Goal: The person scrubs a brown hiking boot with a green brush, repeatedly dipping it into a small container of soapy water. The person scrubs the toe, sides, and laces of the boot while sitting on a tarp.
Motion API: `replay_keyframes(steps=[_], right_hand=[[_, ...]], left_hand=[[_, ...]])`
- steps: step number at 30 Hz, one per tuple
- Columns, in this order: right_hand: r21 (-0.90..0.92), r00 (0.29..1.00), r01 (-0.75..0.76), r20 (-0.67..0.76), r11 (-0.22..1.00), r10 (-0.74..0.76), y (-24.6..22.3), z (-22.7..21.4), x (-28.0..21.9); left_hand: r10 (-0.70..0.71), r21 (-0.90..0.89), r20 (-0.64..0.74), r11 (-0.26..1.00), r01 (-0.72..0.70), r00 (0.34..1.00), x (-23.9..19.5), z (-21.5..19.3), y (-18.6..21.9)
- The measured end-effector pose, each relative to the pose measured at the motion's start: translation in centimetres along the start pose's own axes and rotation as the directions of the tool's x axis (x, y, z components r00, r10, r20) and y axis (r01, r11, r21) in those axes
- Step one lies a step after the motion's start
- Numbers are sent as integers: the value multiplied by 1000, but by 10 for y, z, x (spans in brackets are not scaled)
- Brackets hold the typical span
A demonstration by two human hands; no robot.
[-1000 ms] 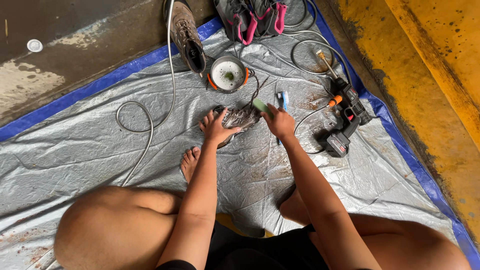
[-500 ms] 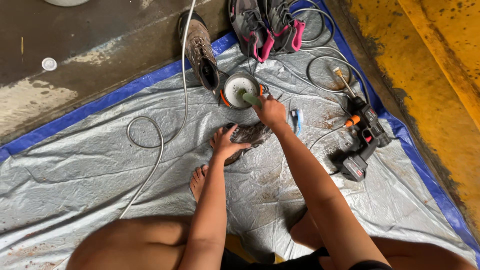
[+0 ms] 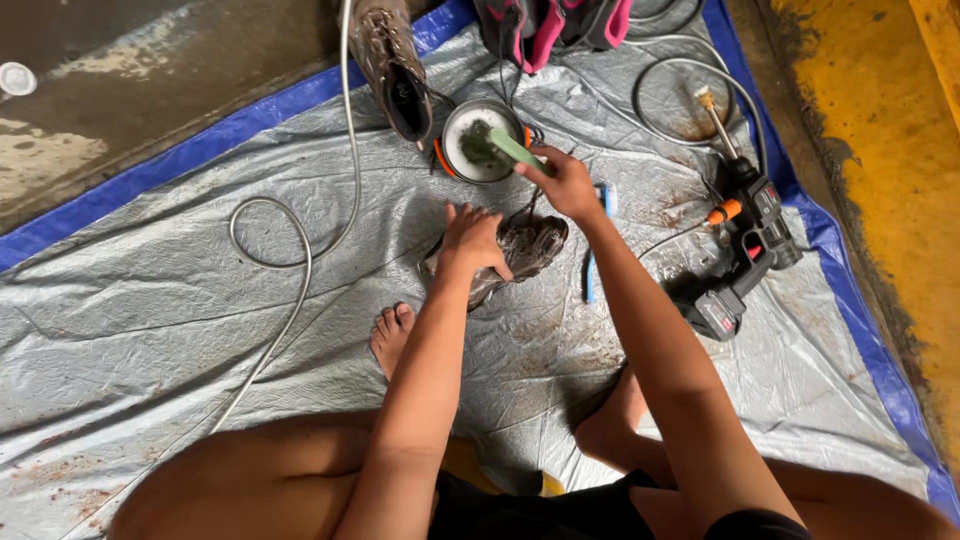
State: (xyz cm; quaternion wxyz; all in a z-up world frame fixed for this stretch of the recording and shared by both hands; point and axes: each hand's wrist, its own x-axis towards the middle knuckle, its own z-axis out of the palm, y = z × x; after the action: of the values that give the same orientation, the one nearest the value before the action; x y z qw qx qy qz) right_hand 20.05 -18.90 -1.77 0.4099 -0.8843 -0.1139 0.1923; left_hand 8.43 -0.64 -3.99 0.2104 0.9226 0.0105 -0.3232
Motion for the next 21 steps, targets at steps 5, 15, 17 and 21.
replay_keyframes(steps=[5, 15, 17, 21], right_hand=[[205, 998, -48, 41, 978, 41, 39, -44, -59], [-329, 945, 326, 97, 886, -312, 55, -24, -168], [-465, 936, 318, 14, 826, -353, 89, 10, -163], [-533, 910, 305, -80, 789, -406, 107, 42, -161]], left_hand=[[12, 35, 5, 999, -12, 1000, -9, 5, 45], [-123, -162, -5, 979, 120, 992, -36, 33, 14], [-128, -178, -8, 976, 125, 992, -48, 27, 17], [-158, -146, -16, 977, 154, 987, -30, 42, 10]])
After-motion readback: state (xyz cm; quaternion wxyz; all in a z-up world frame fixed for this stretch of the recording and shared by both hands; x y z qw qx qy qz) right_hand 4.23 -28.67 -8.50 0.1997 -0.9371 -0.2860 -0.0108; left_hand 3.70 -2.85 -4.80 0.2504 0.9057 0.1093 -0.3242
